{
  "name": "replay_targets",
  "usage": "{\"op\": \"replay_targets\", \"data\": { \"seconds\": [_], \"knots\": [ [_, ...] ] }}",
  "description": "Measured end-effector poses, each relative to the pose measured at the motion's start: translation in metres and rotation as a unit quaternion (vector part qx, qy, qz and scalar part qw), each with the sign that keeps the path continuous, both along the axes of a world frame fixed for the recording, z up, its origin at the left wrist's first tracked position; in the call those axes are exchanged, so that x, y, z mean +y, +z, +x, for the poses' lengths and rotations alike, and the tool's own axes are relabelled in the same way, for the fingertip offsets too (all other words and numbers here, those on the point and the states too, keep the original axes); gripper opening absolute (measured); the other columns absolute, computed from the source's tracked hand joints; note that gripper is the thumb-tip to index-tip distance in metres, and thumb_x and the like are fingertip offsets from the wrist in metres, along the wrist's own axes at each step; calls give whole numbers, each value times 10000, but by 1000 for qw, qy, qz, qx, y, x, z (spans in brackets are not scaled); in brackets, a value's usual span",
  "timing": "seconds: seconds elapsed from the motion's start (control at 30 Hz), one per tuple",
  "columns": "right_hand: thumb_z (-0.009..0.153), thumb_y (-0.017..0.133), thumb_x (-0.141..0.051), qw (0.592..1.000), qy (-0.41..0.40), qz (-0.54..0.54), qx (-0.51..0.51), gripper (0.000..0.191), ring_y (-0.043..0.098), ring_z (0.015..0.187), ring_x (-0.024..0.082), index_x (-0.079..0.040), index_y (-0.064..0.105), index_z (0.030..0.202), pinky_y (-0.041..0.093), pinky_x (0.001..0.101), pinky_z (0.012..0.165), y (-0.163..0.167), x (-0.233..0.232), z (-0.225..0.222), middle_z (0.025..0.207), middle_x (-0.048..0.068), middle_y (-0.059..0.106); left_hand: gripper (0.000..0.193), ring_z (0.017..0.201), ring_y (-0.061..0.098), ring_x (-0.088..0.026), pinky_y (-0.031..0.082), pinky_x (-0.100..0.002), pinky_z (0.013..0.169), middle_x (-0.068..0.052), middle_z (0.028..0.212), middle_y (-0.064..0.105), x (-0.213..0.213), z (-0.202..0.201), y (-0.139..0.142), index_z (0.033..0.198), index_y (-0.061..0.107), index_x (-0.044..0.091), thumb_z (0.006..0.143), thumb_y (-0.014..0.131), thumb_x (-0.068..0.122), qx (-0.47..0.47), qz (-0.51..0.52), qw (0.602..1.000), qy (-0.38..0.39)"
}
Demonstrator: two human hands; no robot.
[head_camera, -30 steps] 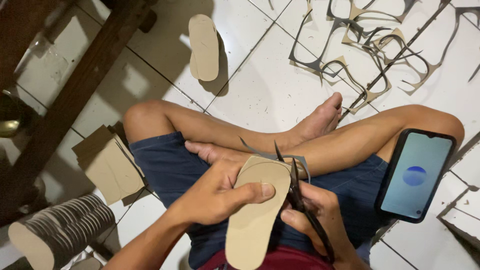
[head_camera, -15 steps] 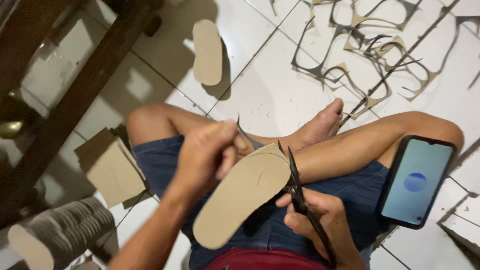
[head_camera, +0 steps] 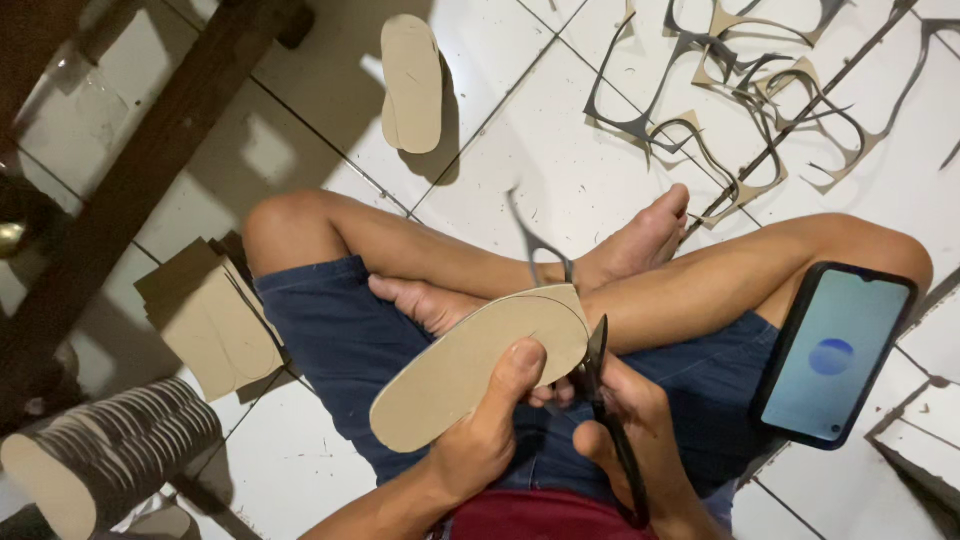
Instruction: The person sits on the floor and cuts insole shapes from cardboard sheets using scissors, following drawn outlines. They trim the edges of each cut piece, set finished pieces aside with a stack of completed insoles, and briefly handle a phone before resuming cutting.
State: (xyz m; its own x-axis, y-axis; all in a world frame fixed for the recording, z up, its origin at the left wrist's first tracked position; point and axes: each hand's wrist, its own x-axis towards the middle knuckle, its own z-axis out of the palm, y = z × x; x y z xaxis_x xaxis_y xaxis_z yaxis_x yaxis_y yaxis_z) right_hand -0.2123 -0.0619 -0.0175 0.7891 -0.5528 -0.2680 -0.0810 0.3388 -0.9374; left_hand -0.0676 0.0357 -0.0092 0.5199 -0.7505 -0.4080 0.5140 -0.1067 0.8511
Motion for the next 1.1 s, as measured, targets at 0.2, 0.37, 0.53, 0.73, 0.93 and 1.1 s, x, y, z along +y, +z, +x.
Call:
{"op": "replay_targets", "data": {
  "seconds": [0.2, 0.37, 0.53, 0.73, 0.93, 1.1],
  "knots": [
    [724, 829, -662, 994, -14, 60, 92, 841, 505, 680, 149, 61, 708, 1136, 357, 279, 588, -7, 6, -14, 770, 70, 575, 349, 667, 650, -144, 514, -255, 594, -90, 852, 702, -1, 14, 4, 1163, 669, -68, 994, 640, 236, -51, 7, 999, 12],
    [737, 772, -721, 999, -8, 26, 47, 812, 517, 746, 77, 16, 689, 1069, 394, 230, 654, -3, 4, -14, 810, -1, 586, 338, 684, 671, -105, 524, -225, 621, -54, 772, 701, 2, 31, 14, 1140, 708, -16, 1008, 613, 280, -65, 22, 992, -108],
    [718, 794, -698, 998, -3, 34, 57, 825, 527, 697, 89, 48, 717, 1062, 376, 235, 598, 1, 3, -12, 773, 12, 586, 293, 566, 632, -107, 490, -233, 514, -50, 682, 684, -1, 41, 21, 998, 739, -26, 954, 674, 256, -101, 54, 990, -85],
    [709, 821, -663, 996, 7, 58, 65, 788, 498, 656, 79, 53, 706, 1015, 355, 231, 552, 0, 2, -17, 742, 3, 567, 306, 538, 627, -86, 488, -228, 492, -30, 645, 678, -1, 54, 29, 1033, 764, 3, 946, 677, 284, -112, 56, 980, -155],
    [698, 779, -703, 994, 38, 14, 105, 747, 471, 578, 62, 23, 695, 853, 321, 216, 500, 0, -2, -18, 656, -25, 540, 283, 507, 599, -95, 467, -243, 451, -33, 680, 687, -5, 67, 33, 1004, 764, -14, 896, 733, 246, -61, 68, 983, -162],
    [722, 800, -694, 994, 43, 32, 94, 743, 440, 630, 63, 23, 648, 839, 308, 223, 534, 2, -2, -18, 697, -28, 522, 254, 516, 620, -87, 494, -236, 454, -34, 682, 695, -3, 71, 35, 974, 766, -7, 880, 756, 228, -73, 76, 976, -190]
  ]
}}
